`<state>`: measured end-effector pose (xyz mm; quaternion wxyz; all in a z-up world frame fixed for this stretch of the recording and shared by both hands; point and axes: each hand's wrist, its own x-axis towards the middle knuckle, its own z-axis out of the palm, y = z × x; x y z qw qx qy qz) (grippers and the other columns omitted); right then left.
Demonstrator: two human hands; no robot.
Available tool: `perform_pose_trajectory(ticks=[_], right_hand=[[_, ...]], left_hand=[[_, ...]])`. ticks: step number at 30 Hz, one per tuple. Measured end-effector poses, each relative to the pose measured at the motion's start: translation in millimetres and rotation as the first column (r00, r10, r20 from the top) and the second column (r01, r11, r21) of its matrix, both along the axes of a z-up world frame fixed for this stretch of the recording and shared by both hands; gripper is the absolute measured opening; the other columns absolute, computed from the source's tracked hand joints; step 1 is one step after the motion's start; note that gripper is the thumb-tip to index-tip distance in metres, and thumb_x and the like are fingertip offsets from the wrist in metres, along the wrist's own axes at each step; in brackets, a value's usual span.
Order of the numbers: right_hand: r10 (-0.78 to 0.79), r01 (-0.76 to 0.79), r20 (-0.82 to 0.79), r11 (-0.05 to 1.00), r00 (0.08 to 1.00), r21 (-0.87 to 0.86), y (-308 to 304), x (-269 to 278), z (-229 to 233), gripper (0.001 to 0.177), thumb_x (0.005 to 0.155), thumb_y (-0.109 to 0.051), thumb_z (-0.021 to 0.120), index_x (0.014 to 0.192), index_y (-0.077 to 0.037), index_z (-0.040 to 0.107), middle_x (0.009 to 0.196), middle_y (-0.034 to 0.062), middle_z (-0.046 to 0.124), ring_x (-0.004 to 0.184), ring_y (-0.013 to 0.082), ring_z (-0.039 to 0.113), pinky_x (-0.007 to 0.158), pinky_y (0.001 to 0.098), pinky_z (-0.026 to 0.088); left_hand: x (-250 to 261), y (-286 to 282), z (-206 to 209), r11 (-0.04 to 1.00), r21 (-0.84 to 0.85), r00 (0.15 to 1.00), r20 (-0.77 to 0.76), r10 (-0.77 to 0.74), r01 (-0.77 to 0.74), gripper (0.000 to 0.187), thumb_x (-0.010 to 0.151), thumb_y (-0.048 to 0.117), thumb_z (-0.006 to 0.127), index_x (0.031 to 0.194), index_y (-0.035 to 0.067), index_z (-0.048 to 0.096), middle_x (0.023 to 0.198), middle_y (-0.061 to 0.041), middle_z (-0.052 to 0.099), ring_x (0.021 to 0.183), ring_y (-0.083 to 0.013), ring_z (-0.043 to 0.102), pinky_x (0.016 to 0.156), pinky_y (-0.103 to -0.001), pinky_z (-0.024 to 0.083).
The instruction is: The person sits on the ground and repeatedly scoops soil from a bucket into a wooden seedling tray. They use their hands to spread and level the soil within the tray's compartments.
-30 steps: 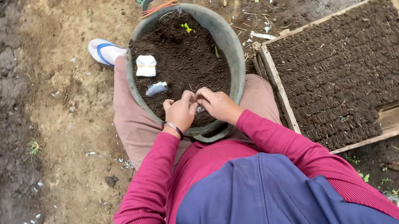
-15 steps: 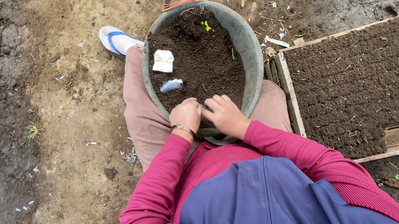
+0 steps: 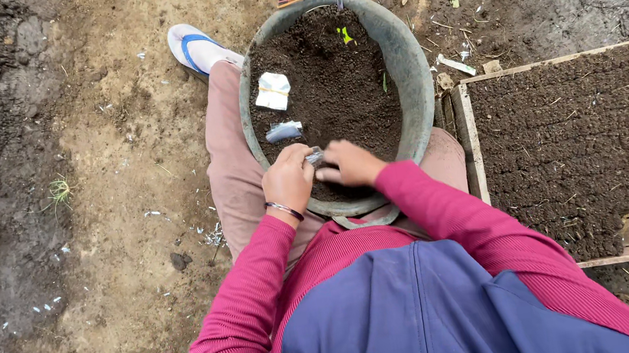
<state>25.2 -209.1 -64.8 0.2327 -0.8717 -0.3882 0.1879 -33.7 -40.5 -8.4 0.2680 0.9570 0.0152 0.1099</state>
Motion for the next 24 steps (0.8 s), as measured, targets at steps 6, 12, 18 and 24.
perform_pose_trajectory(ticks=[6,12,18,24], right_hand=[[0.025,0.004,0.063,0.903,0.998,-0.429,-46,-25,-12,0.042,0.075,-0.043,0.064,0.111,-0.023,0.056,0.099,0.0044,0.054,0.095,0.0277,0.056,0.072,0.0437,0.054],[-0.144,0.196,0.361,0.974,0.921,-0.112,-38,-3,60,0.013,0.082,-0.031,0.058,0.094,-0.025,0.06,0.104,-0.0073,0.053,0.102,0.0195,0.054,0.074,0.0366,0.051],[0.107,-0.003,0.517,0.98,0.849,-0.197,-20,-18,71,0.009,0.075,-0.032,0.062,0.083,-0.028,0.064,0.117,0.0022,0.047,0.111,0.0264,0.042,0.085,0.0424,0.039],[0.183,-0.131,0.676,0.983,0.714,-0.129,-16,-12,101,0.012,0.077,-0.027,0.06,0.067,-0.021,0.062,0.096,0.0057,0.05,0.096,0.0282,0.044,0.078,0.0417,0.034]], left_hand=[[-5,-16,-33,0.997,-0.023,0.997,-0.037,-0.074,0.073,0.014,0.077,0.023,0.057,0.088,0.031,0.063,0.093,0.014,0.059,0.085,-0.0087,0.065,0.071,-0.024,0.054],[-5,-25,-70,0.992,0.016,0.977,-0.176,-0.12,0.125,0.015,0.077,0.026,0.056,0.09,0.031,0.062,0.093,0.012,0.059,0.089,-0.0089,0.064,0.074,-0.025,0.054],[8,-29,-54,0.977,-0.003,0.885,-0.423,-0.196,0.215,0.018,0.08,0.018,0.052,0.09,0.026,0.065,0.092,0.004,0.061,0.088,-0.0196,0.065,0.077,-0.034,0.055],[2,-33,-9,0.756,0.323,0.702,-0.669,-0.243,0.57,0.026,0.087,0.026,0.045,0.103,0.029,0.066,0.108,-0.007,0.049,0.095,-0.0334,0.058,0.079,-0.043,0.041]])
